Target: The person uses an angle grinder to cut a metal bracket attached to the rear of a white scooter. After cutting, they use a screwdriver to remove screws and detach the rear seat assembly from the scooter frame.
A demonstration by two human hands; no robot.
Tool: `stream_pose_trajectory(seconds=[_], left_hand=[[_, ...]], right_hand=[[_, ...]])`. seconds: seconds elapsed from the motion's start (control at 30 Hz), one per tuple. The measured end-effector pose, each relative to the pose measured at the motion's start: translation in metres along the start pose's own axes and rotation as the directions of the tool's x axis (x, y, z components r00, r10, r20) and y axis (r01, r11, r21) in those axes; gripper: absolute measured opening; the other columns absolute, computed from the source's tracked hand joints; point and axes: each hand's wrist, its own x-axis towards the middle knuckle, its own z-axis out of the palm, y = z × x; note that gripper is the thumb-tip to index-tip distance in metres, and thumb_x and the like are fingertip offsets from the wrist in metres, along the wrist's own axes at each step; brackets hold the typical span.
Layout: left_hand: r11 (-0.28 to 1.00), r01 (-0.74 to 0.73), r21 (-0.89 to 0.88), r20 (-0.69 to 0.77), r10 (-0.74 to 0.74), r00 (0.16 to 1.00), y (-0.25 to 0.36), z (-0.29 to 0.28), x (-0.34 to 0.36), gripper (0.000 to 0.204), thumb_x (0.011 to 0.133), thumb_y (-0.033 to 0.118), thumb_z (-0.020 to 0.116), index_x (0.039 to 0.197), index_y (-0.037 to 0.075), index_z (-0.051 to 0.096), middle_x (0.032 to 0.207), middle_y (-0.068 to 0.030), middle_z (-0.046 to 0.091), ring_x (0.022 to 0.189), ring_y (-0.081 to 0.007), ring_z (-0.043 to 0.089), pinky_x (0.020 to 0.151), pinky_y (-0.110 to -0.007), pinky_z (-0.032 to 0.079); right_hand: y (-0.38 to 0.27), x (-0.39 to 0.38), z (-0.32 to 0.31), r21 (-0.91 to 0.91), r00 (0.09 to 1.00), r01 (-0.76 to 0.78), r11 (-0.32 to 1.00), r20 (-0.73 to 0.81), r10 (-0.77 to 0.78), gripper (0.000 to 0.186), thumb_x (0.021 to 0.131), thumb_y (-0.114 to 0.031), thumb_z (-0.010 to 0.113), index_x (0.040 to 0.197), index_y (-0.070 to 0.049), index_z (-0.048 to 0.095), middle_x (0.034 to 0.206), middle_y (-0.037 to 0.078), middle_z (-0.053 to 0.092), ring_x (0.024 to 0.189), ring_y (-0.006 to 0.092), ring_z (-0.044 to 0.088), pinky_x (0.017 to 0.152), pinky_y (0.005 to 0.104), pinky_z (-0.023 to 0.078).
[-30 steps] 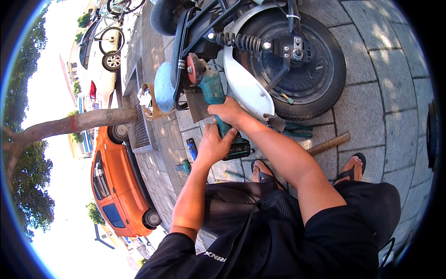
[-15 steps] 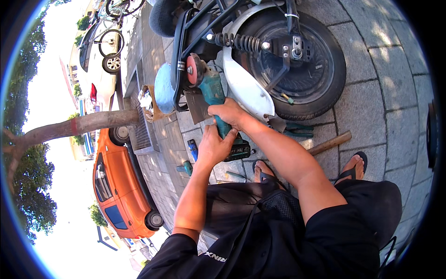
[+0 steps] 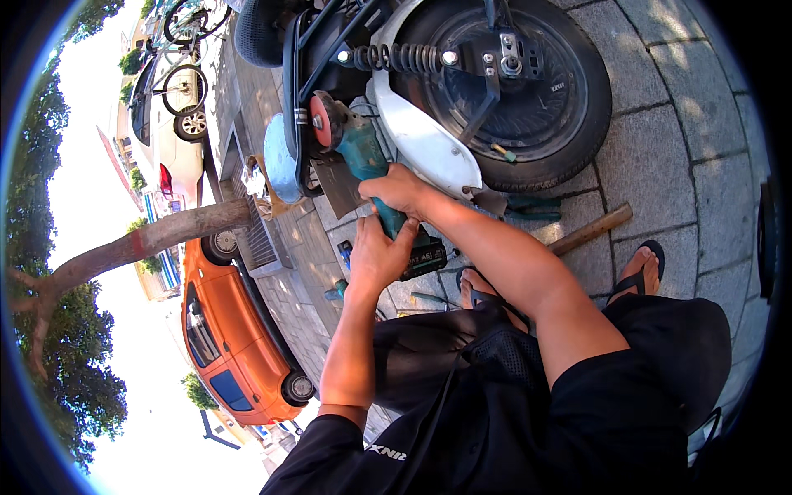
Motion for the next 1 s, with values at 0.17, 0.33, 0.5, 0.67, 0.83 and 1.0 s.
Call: stream_pose_trajectory(seconds=[0.17, 0.33, 0.5, 0.67, 0.83, 1.0], left_hand=[[1.0, -0.03, -0.011, -0.079, 0.029, 0.996, -0.005, 0.004, 0.0, 0.069, 0.097, 0.052, 0.078, 0.121, -0.011, 0.062, 0.121, -0.0322, 0.066, 0.118, -0.0476, 0.067, 0.101, -0.049, 0.052], [1.0, -0.011, -0.013, -0.075, 0.009, 0.997, -0.002, 0.003, 0.001, 0.067, 0.097, 0.052, 0.077, 0.119, -0.01, 0.063, 0.122, -0.0326, 0.067, 0.119, -0.0476, 0.066, 0.103, -0.05, 0.051], [0.999, -0.019, -0.026, -0.064, 0.018, 0.998, -0.004, 0.003, 0.003, 0.068, 0.097, 0.051, 0.078, 0.121, -0.01, 0.063, 0.123, -0.0325, 0.067, 0.118, -0.0473, 0.067, 0.102, -0.049, 0.052], [1.0, -0.007, -0.029, -0.057, 0.005, 0.998, -0.006, 0.004, 0.003, 0.069, 0.097, 0.052, 0.078, 0.123, -0.01, 0.062, 0.123, -0.0325, 0.066, 0.119, -0.0468, 0.067, 0.103, -0.049, 0.051], [1.0, -0.021, -0.019, -0.069, 0.02, 0.997, -0.005, 0.004, 0.004, 0.068, 0.097, 0.052, 0.077, 0.122, -0.01, 0.062, 0.125, -0.0329, 0.066, 0.12, -0.0476, 0.066, 0.103, -0.049, 0.051], [1.0, -0.01, -0.003, -0.058, 0.01, 0.998, -0.007, 0.005, 0.005, 0.069, 0.098, 0.052, 0.077, 0.123, -0.01, 0.061, 0.126, -0.0333, 0.065, 0.121, -0.0486, 0.066, 0.103, -0.05, 0.051]], right_hand=[[-0.002, -0.001, 0.002, 0.014, 1.0, 0.006, 1.0, 0.018, -0.006, 0.016, 0.078, -0.017, 0.076, 0.082, -0.002, 0.071, 0.077, 0.005, 0.068, 0.067, 0.0154, 0.064, 0.065, 0.0329, 0.054], [0.002, 0.005, 0.001, -0.007, 1.0, -0.01, 1.0, 0.005, 0.01, 0.016, 0.078, -0.016, 0.076, 0.083, -0.002, 0.072, 0.079, 0.005, 0.069, 0.068, 0.0156, 0.065, 0.066, 0.0324, 0.054], [0.006, 0.009, 0.002, -0.006, 1.0, 0.0, 1.0, -0.013, 0.0, 0.016, 0.077, -0.016, 0.076, 0.084, -0.002, 0.072, 0.079, 0.005, 0.069, 0.068, 0.0154, 0.065, 0.067, 0.0321, 0.054], [0.005, 0.007, 0.003, 0.016, 1.0, -0.007, 1.0, -0.002, 0.007, 0.014, 0.078, -0.016, 0.075, 0.082, -0.003, 0.071, 0.079, 0.004, 0.068, 0.068, 0.0146, 0.064, 0.067, 0.0319, 0.054], [0.009, 0.013, 0.001, 0.029, 1.0, 0.014, 0.999, 0.008, -0.015, 0.019, 0.077, -0.021, 0.078, 0.081, -0.004, 0.07, 0.077, 0.007, 0.068, 0.067, 0.0186, 0.066, 0.064, 0.036, 0.055], [0.008, 0.012, 0.002, 0.016, 1.0, 0.011, 1.0, 0.017, -0.012, 0.02, 0.077, -0.022, 0.078, 0.083, -0.004, 0.072, 0.078, 0.007, 0.069, 0.067, 0.0188, 0.065, 0.065, 0.0367, 0.055]])
